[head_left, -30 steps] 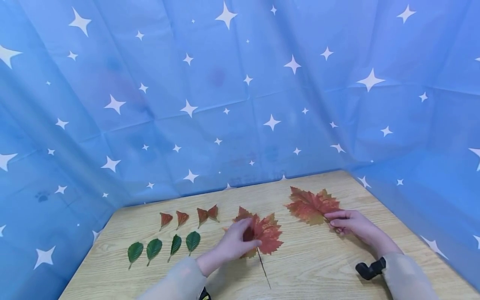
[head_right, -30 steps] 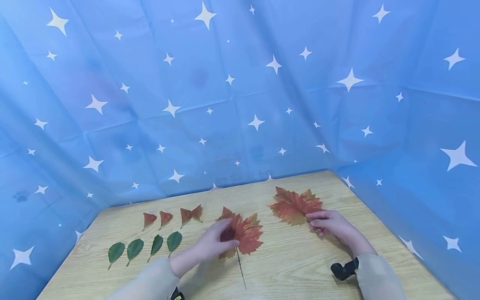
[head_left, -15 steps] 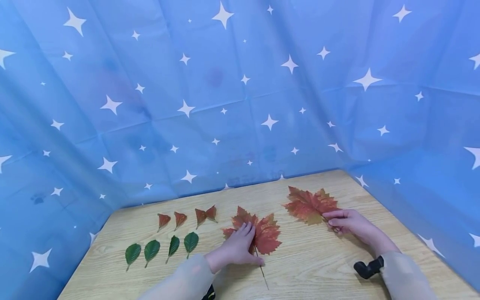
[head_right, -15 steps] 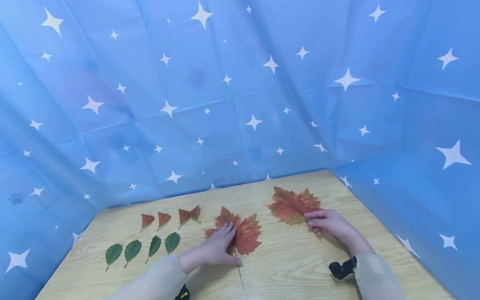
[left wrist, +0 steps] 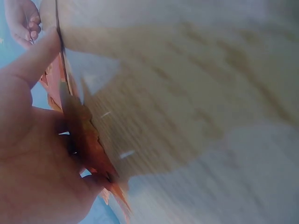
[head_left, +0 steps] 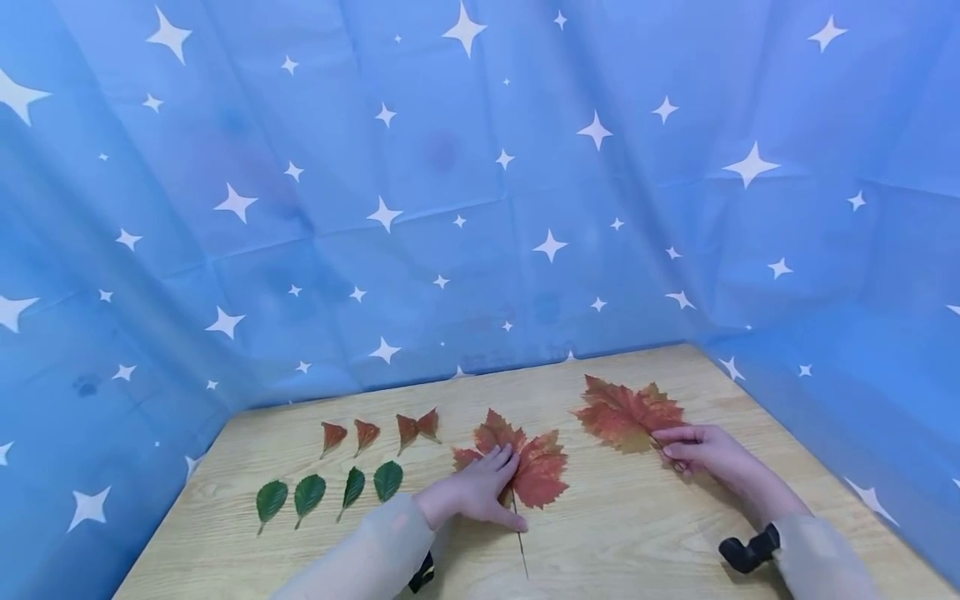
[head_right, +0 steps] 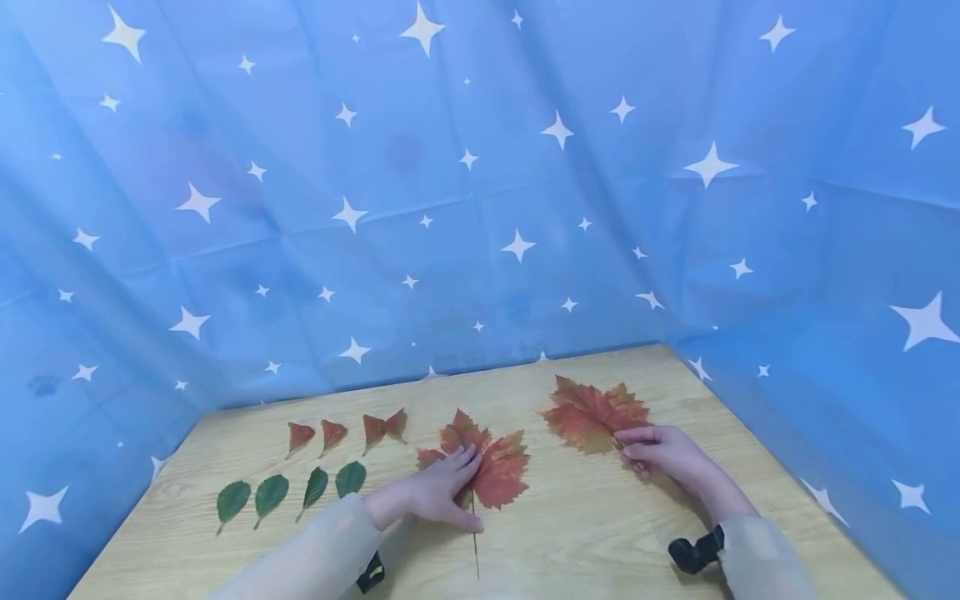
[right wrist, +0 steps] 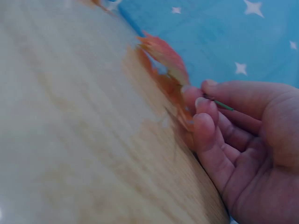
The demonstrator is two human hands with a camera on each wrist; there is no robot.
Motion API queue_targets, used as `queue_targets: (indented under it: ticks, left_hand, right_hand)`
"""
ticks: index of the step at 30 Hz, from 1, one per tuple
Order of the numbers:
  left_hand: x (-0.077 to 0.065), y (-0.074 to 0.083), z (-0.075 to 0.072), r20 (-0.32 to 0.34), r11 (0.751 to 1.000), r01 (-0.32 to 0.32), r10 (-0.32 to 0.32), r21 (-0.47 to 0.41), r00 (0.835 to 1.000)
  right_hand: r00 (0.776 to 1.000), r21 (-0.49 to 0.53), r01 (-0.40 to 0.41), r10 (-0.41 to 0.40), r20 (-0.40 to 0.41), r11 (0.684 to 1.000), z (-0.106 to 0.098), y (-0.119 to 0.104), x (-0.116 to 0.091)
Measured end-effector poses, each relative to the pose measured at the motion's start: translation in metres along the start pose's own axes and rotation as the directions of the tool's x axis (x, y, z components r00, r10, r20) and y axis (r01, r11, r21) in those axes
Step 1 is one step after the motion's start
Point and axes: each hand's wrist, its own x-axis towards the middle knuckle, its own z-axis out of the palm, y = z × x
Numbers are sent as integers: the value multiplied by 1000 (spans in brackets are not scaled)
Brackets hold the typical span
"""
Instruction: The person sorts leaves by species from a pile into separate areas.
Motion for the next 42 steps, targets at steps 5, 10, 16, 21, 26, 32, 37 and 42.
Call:
queue_targets:
  ticks: [5,10,16,21,26,32,37,42]
  left_hand:
    - [1,1,0,14,1000,-4,4,-7,1000]
    - [1,2,-1,16,1000,-3,3,-6,1000]
    - [-1,2,-1,7,1000,-3,3,-11,1000]
    - [-4,1,-1,0,1000,6,-6,-17,1000]
    - [-5,2,-2,0,1000,4,-4,-12,1000]
    - [0,0,2,-12,1000,-11,11,14,1000]
    - [-1,2,0,-12,1000,-10,10,28,1000]
    - [-1,2,0,-11,999,-11,11,34,1000]
  right_hand:
    - [999,-41,11,-13,-46,999,7,-5,-11]
    - [995,-121,25,-36,-95,992,16,-18,-24]
    - [992,-173,28,-49,-116,985,28,-30,-41]
    - [993,-165,20,-39,-109,986,38,-29,-50]
    - [995,-125,11,-24,-100,992,46,-20,-55]
    - [995,-115,22,-33,-97,993,56,-11,-54]
    - [989,-239,41,-73,-127,970,63,-11,-51]
    - [988,-292,36,-78,-135,956,65,-14,-47]
